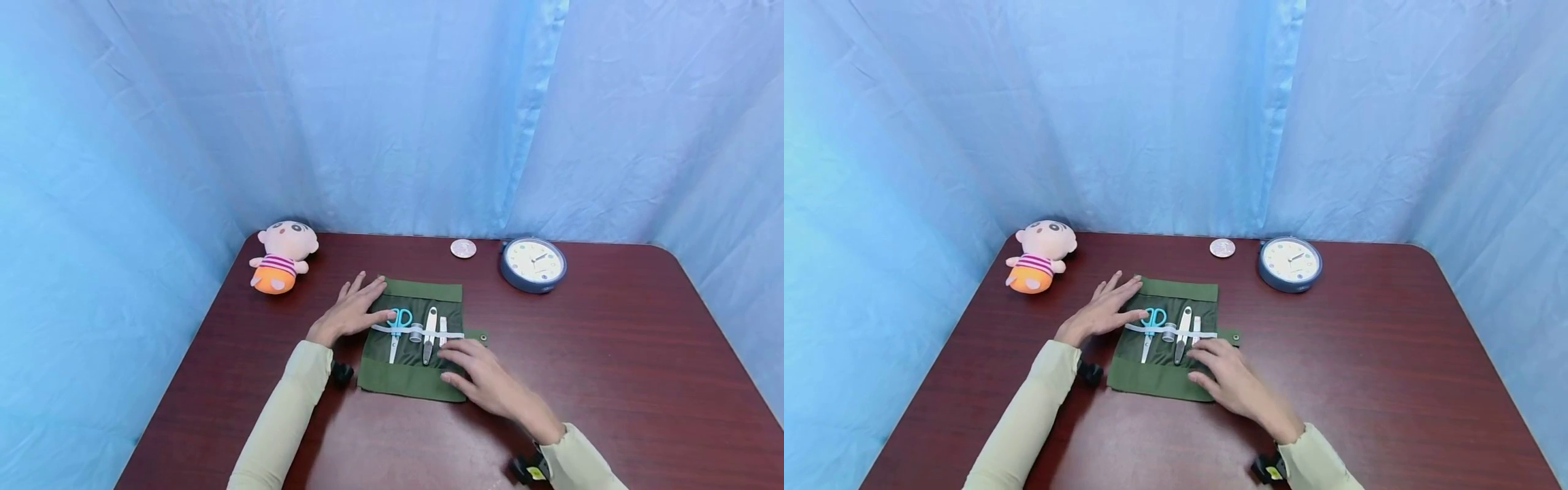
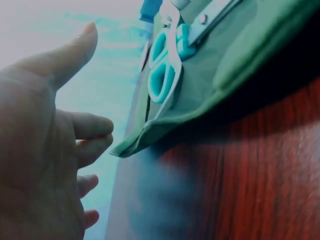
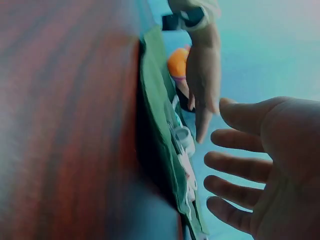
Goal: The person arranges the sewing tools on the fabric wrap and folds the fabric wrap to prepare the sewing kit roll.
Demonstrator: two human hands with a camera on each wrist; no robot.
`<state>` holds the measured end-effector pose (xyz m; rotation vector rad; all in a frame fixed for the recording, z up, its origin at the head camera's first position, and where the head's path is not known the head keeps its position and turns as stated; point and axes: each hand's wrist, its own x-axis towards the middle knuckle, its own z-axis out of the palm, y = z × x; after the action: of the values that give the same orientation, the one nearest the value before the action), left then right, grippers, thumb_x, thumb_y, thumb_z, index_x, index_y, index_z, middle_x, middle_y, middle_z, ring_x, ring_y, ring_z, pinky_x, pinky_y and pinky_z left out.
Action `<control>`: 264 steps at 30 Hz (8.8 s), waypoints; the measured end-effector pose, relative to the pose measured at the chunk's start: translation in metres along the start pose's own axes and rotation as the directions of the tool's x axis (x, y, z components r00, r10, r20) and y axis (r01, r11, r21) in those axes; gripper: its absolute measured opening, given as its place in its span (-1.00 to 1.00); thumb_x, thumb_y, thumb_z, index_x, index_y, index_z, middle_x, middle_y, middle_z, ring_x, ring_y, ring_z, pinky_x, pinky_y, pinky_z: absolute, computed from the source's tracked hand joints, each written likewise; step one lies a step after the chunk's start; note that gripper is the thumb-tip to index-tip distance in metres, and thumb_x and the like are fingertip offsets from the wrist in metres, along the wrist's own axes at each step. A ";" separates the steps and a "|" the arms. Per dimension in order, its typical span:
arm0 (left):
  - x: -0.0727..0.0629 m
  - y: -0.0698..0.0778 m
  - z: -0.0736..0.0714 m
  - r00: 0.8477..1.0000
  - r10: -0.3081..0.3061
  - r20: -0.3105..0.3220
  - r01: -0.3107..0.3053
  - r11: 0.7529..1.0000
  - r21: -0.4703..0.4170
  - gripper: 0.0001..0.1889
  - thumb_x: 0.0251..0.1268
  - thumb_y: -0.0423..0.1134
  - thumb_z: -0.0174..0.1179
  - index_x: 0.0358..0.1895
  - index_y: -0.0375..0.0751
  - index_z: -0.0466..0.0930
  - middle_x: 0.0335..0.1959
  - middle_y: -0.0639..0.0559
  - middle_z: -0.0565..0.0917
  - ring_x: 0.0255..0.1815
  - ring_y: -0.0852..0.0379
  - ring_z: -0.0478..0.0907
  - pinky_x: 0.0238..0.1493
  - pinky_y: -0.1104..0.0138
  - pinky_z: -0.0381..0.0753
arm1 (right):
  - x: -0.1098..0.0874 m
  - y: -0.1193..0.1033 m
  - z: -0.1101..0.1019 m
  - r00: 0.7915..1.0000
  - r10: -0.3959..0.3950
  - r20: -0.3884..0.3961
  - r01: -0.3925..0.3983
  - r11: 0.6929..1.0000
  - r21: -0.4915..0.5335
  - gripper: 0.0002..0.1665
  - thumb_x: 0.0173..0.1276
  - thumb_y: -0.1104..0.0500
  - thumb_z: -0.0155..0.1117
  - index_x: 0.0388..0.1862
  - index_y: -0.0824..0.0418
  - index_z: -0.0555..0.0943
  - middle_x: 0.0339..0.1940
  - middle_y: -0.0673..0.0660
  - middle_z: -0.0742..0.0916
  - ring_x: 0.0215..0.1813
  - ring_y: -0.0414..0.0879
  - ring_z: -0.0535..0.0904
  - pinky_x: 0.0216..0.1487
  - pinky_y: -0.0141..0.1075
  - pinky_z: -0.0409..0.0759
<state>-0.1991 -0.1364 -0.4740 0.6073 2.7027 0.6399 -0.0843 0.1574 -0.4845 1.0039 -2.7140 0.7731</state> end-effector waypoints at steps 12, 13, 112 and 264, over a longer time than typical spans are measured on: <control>0.009 -0.004 0.002 0.996 -0.003 0.088 -0.005 0.996 0.085 -0.16 0.41 0.31 0.04 0.61 -0.02 0.08 0.68 0.09 0.03 0.71 -0.20 -0.32 0.63 -0.23 -0.29 | -0.025 -0.014 0.005 0.985 -0.107 0.132 0.135 0.965 -0.226 -0.45 0.30 -0.09 0.39 0.16 0.21 0.67 0.20 0.15 0.73 0.33 0.23 0.57 0.25 0.09 0.57; 0.010 -0.004 0.003 0.996 -0.006 0.089 -0.003 0.996 0.091 -0.16 0.41 0.31 0.04 0.61 -0.02 0.07 0.68 0.09 0.03 0.71 -0.20 -0.32 0.63 -0.23 -0.29 | -0.027 -0.016 0.006 0.985 -0.098 0.139 0.130 0.961 -0.245 -0.42 0.30 -0.12 0.38 0.17 0.21 0.67 0.21 0.15 0.72 0.34 0.23 0.56 0.25 0.08 0.57; -0.093 0.039 0.046 0.997 0.079 0.016 -0.080 0.925 0.371 -0.11 0.27 0.49 0.00 0.45 -0.11 0.41 0.49 0.02 0.44 0.62 -0.11 0.19 0.53 -0.26 0.13 | 0.063 0.112 -0.030 0.861 0.406 0.306 -0.290 0.887 -0.360 -0.22 0.58 -0.24 -0.07 0.49 0.30 0.37 0.55 0.34 0.37 0.52 0.36 0.28 0.26 0.33 0.36; -0.036 0.022 0.006 0.912 0.397 0.102 -0.403 0.914 0.045 -0.76 0.47 -0.31 0.13 -0.45 -0.18 0.44 -0.62 0.16 0.41 -0.58 0.32 0.29 -0.42 0.49 0.37 | -0.017 0.088 -0.039 1.000 0.012 0.017 -0.010 0.993 -0.115 -0.83 0.36 0.37 0.27 -0.15 0.15 0.65 -0.27 -0.03 0.76 -0.22 -0.16 0.71 -0.21 -0.17 0.66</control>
<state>-0.1580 -0.1329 -0.4616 1.1980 2.5368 0.6016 -0.1288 0.2437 -0.4929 0.9757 -2.7459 0.6038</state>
